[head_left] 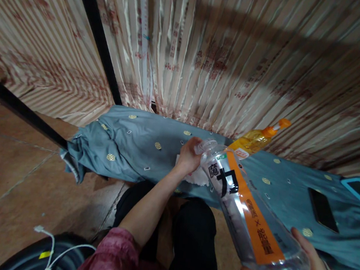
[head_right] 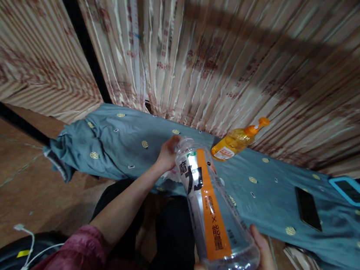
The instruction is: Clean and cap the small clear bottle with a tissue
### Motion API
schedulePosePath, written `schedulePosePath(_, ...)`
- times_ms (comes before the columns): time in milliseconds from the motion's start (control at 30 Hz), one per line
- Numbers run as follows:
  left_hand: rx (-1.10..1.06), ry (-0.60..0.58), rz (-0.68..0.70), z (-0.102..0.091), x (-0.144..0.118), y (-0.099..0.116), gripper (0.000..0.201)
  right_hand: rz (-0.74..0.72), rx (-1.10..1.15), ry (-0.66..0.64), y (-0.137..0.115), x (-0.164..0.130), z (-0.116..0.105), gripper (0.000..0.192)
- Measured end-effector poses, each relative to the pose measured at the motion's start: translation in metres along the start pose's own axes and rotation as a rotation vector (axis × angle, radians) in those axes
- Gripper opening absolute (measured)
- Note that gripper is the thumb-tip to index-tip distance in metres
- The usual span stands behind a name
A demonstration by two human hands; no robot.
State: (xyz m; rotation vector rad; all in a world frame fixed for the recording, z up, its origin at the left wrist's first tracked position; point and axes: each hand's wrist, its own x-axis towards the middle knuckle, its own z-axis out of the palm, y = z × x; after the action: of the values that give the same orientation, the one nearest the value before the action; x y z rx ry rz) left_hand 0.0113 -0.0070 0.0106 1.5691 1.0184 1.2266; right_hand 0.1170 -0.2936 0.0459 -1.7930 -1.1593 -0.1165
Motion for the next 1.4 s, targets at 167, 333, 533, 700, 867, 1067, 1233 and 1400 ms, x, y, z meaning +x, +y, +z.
schedulePosePath(167,-0.004,0.001,-0.01,0.0,0.0,0.0,0.02,-0.059,-0.008,-0.015,0.003,0.0,-0.004,0.101)
schedulePosePath(333,0.007,0.001,-0.007,0.0,0.0,0.001,0.019,-0.072,-0.033,-0.022,0.007,0.001,-0.007,0.1)
schedulePosePath(533,-0.009,0.011,0.007,0.002,0.001,-0.003,0.019,-0.064,-0.002,-0.045,0.014,0.0,-0.007,0.103)
schedulePosePath(700,-0.029,0.014,0.024,0.002,0.001,-0.004,0.019,-0.02,-0.034,-0.017,0.006,0.001,-0.006,0.101)
schedulePosePath(867,-0.008,0.007,0.012,0.001,0.001,-0.002,0.02,-0.105,-0.041,-0.037,0.009,0.002,-0.008,0.101)
schedulePosePath(1067,-0.003,-0.001,0.004,0.001,0.001,-0.001,0.019,-0.054,-0.046,-0.002,-0.002,0.004,-0.003,0.104)
schedulePosePath(1233,-0.003,-0.003,-0.006,0.0,0.001,-0.001,0.019,-0.007,-0.086,0.063,-0.013,0.004,0.002,0.101)
schedulePosePath(1400,0.018,0.007,-0.007,0.0,0.001,0.001,0.02,-0.122,-0.017,-0.048,0.006,0.004,-0.006,0.101)
